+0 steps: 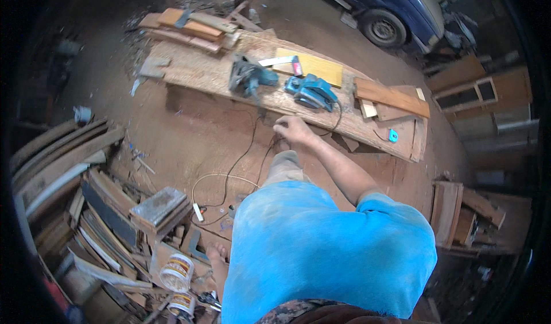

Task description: The person measures and marks wooden planks with a pencil and a try square. They then use a circular saw to cut the marked wood into smaller pieces. The person handles the wood pieces, moving them aside after cutting.

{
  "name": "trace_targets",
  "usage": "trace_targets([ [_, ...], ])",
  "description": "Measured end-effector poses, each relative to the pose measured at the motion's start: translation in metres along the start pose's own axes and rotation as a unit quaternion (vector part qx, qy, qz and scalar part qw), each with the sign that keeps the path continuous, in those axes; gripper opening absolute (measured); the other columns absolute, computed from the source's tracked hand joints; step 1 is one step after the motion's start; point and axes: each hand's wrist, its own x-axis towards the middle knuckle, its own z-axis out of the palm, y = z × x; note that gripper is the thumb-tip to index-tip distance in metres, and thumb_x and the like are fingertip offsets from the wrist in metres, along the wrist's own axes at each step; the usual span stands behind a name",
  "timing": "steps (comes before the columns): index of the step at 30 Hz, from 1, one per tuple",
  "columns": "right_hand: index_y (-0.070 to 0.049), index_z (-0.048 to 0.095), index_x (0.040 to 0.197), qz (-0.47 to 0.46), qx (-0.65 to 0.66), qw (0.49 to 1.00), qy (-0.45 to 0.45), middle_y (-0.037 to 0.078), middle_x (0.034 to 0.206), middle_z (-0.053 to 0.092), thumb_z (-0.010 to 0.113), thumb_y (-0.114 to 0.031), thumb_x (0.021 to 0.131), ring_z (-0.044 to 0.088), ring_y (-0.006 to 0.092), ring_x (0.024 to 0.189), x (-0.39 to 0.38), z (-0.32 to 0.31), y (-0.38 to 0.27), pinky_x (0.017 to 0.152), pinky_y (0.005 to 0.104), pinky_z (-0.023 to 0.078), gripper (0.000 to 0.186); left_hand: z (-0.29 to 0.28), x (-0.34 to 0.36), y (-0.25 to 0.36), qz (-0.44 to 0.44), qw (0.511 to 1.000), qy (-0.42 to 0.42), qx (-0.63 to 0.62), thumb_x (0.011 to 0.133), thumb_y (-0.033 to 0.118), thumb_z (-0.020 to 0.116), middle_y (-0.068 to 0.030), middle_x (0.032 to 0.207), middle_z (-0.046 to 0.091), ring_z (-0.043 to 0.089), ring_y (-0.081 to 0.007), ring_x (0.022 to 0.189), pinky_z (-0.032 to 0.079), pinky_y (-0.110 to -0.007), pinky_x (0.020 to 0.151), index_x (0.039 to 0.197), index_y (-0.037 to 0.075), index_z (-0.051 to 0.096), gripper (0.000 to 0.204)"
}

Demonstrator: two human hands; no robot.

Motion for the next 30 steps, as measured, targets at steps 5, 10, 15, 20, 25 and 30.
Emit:
trace_targets([
  [5, -0.004, 0.077, 0.110, 0.094, -0.054, 0.986, 0.130, 0.020, 0.107, 0.075, 0.072, -0.033, 0.090, 0.073, 0.0306, 0.101, 0.055, -0.109, 0.117, 0.091, 0.0399, 0.056, 0.036, 0.077, -0.045, 0.096, 0.064, 0.996, 0.037, 0.046, 0.106, 0.050, 0.048, -0.0071, 0.129, 0.065, 0.064, -0.0150, 0.088, 0.053, -0.028, 0.068, 0.148, 0.008, 0.051, 0.059],
  [10, -0.003, 0.077, 0.108, 0.183, 0.032, 0.958, 0.216, 0.018, 0.104, 0.076, 0.070, -0.030, 0.092, 0.074, 0.0281, 0.099, 0.097, -0.193, 0.223, 0.089, 0.0376, 0.056, 0.032, 0.215, -0.105, 0.147, 0.131, 0.982, -0.008, 0.136, 0.108, 0.046, 0.046, -0.0049, 0.113, 0.065, 0.064, -0.0142, 0.081, 0.055, -0.027, 0.067, 0.136, 0.009, 0.058, 0.048],
  [15, -0.002, 0.076, 0.106, 0.161, 0.050, 0.928, 0.331, 0.015, 0.098, 0.077, 0.070, -0.028, 0.092, 0.074, 0.0259, 0.090, 0.123, -0.247, 0.308, 0.083, 0.0370, 0.056, 0.030, 0.334, -0.144, 0.166, 0.214, 0.950, -0.090, 0.208, 0.106, 0.041, 0.055, -0.0016, 0.089, 0.062, 0.060, -0.0109, 0.072, 0.051, -0.024, 0.060, 0.113, 0.007, 0.064, 0.036],
  [20, -0.001, 0.074, 0.106, 0.183, 0.082, 0.933, 0.299, 0.017, 0.099, 0.076, 0.071, -0.028, 0.092, 0.073, 0.0275, 0.092, 0.160, -0.270, 0.317, 0.085, 0.0369, 0.056, 0.031, 0.401, -0.187, 0.157, 0.235, 0.933, -0.102, 0.254, 0.104, 0.038, 0.061, -0.0039, 0.089, 0.064, 0.060, -0.0107, 0.069, 0.048, -0.023, 0.060, 0.109, 0.005, 0.065, 0.034],
  [25, 0.000, 0.074, 0.111, 0.116, 0.009, 0.980, 0.158, 0.019, 0.106, 0.075, 0.073, -0.029, 0.092, 0.073, 0.0294, 0.097, 0.228, -0.241, 0.281, 0.088, 0.0389, 0.056, 0.035, 0.394, -0.195, 0.132, 0.195, 0.945, -0.073, 0.251, 0.104, 0.035, 0.061, -0.0032, 0.088, 0.066, 0.063, -0.0115, 0.071, 0.048, -0.025, 0.060, 0.106, 0.006, 0.066, 0.029],
  [30, 0.000, 0.074, 0.111, 0.036, 0.063, 0.995, 0.062, 0.019, 0.100, 0.076, 0.073, -0.028, 0.091, 0.074, 0.0287, 0.090, 0.280, -0.178, 0.217, 0.084, 0.0384, 0.057, 0.034, 0.387, -0.234, 0.110, 0.158, 0.974, 0.000, 0.165, 0.102, 0.035, 0.065, -0.0029, 0.086, 0.066, 0.064, -0.0120, 0.070, 0.045, -0.025, 0.057, 0.100, 0.008, 0.065, 0.027],
])
